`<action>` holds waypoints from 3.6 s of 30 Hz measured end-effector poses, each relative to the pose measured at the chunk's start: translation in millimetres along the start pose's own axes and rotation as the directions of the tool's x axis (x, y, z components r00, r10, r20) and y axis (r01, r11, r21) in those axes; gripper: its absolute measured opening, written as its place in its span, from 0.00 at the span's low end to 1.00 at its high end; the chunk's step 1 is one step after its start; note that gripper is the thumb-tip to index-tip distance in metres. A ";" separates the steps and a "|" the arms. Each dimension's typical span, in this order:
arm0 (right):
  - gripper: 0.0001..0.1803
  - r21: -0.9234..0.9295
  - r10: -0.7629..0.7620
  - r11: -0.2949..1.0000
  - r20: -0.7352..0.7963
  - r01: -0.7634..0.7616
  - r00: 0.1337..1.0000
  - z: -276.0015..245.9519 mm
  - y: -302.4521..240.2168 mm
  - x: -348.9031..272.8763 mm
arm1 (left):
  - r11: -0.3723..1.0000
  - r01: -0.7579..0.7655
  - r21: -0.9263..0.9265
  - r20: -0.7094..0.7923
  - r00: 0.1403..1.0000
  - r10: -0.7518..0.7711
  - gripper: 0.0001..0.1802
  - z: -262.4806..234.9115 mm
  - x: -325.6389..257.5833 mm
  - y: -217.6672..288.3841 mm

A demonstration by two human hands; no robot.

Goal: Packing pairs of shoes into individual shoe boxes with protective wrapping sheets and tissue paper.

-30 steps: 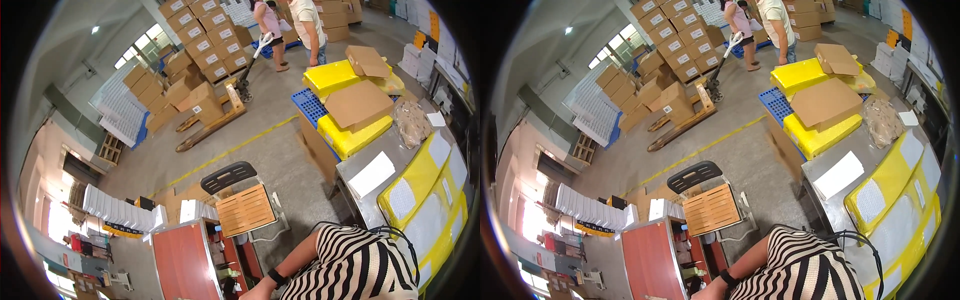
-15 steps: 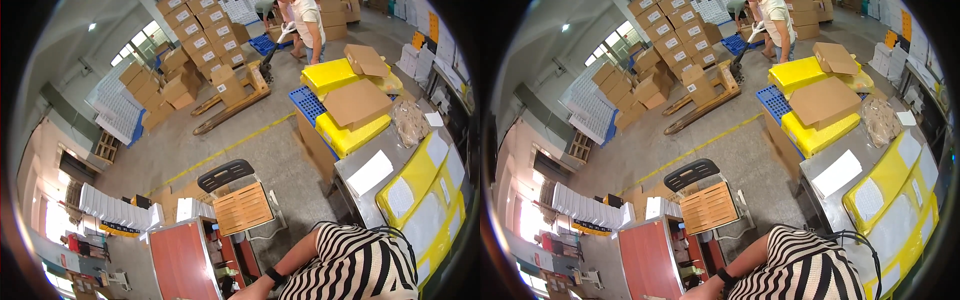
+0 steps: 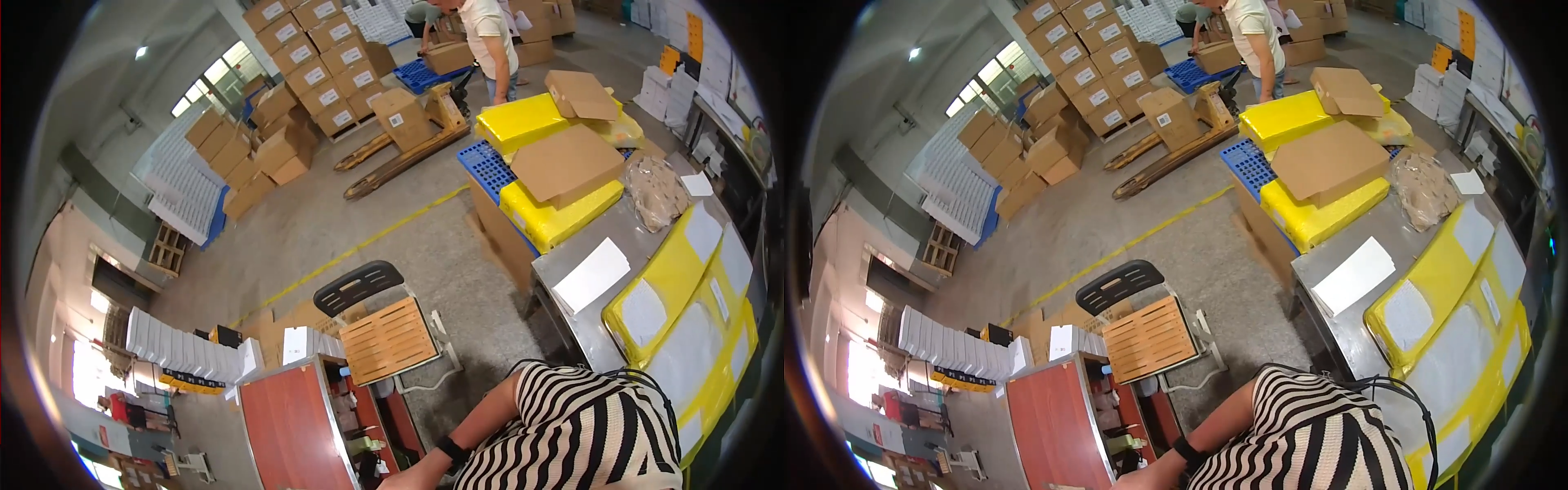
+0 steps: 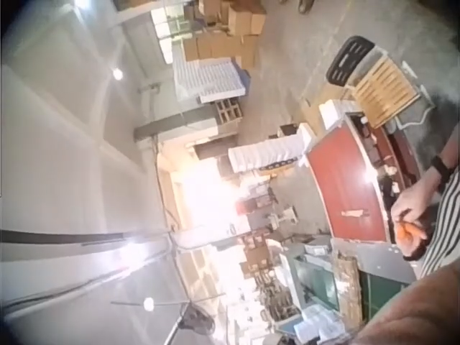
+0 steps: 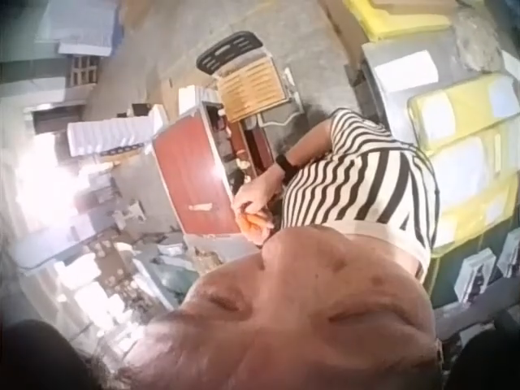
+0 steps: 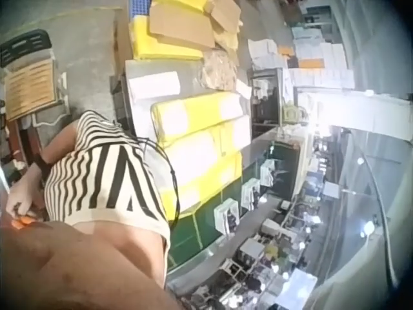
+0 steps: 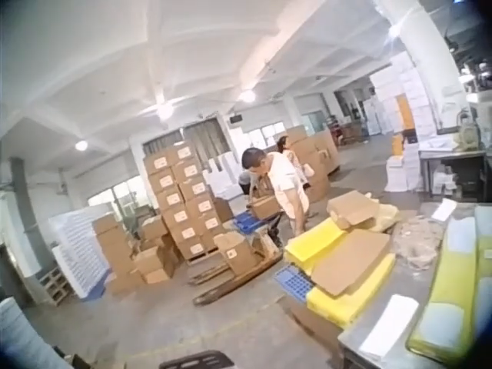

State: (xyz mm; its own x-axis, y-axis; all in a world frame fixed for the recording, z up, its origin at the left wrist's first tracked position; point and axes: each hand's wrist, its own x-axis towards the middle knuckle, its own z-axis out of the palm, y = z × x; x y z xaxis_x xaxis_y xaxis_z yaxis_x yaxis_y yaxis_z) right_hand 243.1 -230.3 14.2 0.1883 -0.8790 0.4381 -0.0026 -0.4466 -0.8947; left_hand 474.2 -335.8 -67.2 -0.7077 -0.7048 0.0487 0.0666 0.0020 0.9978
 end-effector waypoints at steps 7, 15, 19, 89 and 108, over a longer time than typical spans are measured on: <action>0.11 -0.112 -0.232 0.967 -0.035 0.227 0.972 5.0 -0.3 -12.0 | 1.000 -0.002 -0.011 0.106 0.994 0.003 0.24 15.8 15.7 0.1; 0.09 -0.273 -0.348 0.912 -0.114 0.308 0.930 -7.6 -15.2 -31.6 | 1.000 0.019 -0.002 0.203 0.979 -0.018 0.23 34.3 31.8 2.2; 0.07 -0.265 -0.395 0.898 -0.139 0.350 0.908 -14.6 -23.7 -37.0 | 1.000 0.027 0.006 0.227 0.973 -0.028 0.23 40.7 38.6 4.4; 0.16 -0.191 -0.211 0.967 -0.228 0.169 0.950 -68.9 39.2 -7.9 | 0.946 0.315 0.072 0.524 0.795 -0.304 0.25 186.3 133.8 97.5; 0.09 0.071 -0.074 0.996 0.468 0.046 0.881 70.1 38.4 73.1 | 0.711 0.559 0.427 -0.774 0.633 -0.033 0.06 94.6 -69.6 80.9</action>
State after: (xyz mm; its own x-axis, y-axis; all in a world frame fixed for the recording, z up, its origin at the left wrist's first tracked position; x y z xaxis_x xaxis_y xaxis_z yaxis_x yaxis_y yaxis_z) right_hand 325.6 -300.0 5.8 0.6256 -0.6629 0.4114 0.0754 -0.4735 -0.8776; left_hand 462.4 -219.5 14.4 0.0944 -0.9948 -0.0374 -0.6486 -0.0900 0.7558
